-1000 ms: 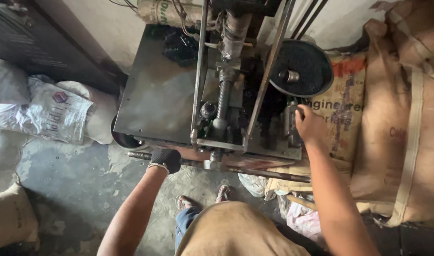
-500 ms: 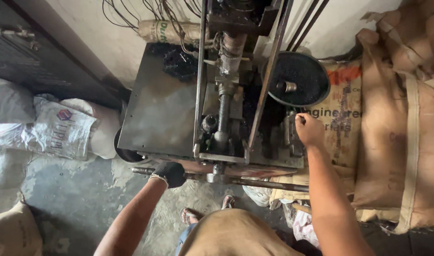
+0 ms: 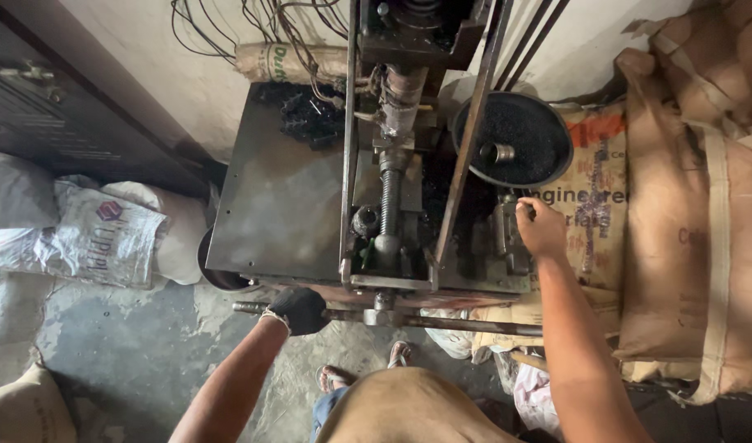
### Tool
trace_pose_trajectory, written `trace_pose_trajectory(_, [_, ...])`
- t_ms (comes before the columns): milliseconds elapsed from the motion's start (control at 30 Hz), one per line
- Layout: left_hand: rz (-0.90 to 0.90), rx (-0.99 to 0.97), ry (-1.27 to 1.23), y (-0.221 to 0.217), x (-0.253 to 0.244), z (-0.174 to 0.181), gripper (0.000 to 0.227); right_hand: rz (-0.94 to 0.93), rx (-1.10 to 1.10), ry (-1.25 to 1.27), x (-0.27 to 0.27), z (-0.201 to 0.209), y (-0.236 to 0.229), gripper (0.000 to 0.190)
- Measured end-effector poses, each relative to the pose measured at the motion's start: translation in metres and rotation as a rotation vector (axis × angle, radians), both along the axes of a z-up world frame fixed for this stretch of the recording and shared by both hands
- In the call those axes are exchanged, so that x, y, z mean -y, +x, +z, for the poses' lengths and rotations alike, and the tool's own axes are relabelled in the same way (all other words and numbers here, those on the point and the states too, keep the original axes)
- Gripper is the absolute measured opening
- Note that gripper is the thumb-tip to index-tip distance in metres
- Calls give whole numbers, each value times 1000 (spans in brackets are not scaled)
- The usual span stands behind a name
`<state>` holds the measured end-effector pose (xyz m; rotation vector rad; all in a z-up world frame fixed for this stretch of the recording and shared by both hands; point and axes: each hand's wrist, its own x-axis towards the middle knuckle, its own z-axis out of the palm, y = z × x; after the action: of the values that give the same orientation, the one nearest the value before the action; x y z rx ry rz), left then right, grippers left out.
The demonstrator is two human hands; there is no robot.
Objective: The person repeatedly places small metal pieces into a manual press machine, operates the lever to press them, and removes the finished pieces. The process is repeated multiple times throughout the clip.
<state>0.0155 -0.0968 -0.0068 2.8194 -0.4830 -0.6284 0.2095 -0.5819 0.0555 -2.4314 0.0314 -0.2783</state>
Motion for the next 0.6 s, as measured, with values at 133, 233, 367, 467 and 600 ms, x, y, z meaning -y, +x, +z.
trace_pose_trajectory(133, [-10, 24, 13, -1, 0, -2, 33, 1, 12, -5, 0, 0, 0, 29])
trace_pose_trajectory(233, [10, 35, -7, -2, 0, -1, 34, 14, 54, -41, 2, -5, 1, 28])
trace_pose_trajectory(367, [-6, 38, -35, -3, 1, 4, 32, -3, 21, -45, 4, -7, 3, 31])
trace_pose_trajectory(467, [-55, 15, 0, -2, 1, 10, 34, -66, -44, -20, 2, -7, 1, 32])
trace_pose_trajectory(600, [-74, -28, 1, 2, 1, 16, 38, -102, -48, -83, -2, -4, 0, 32])
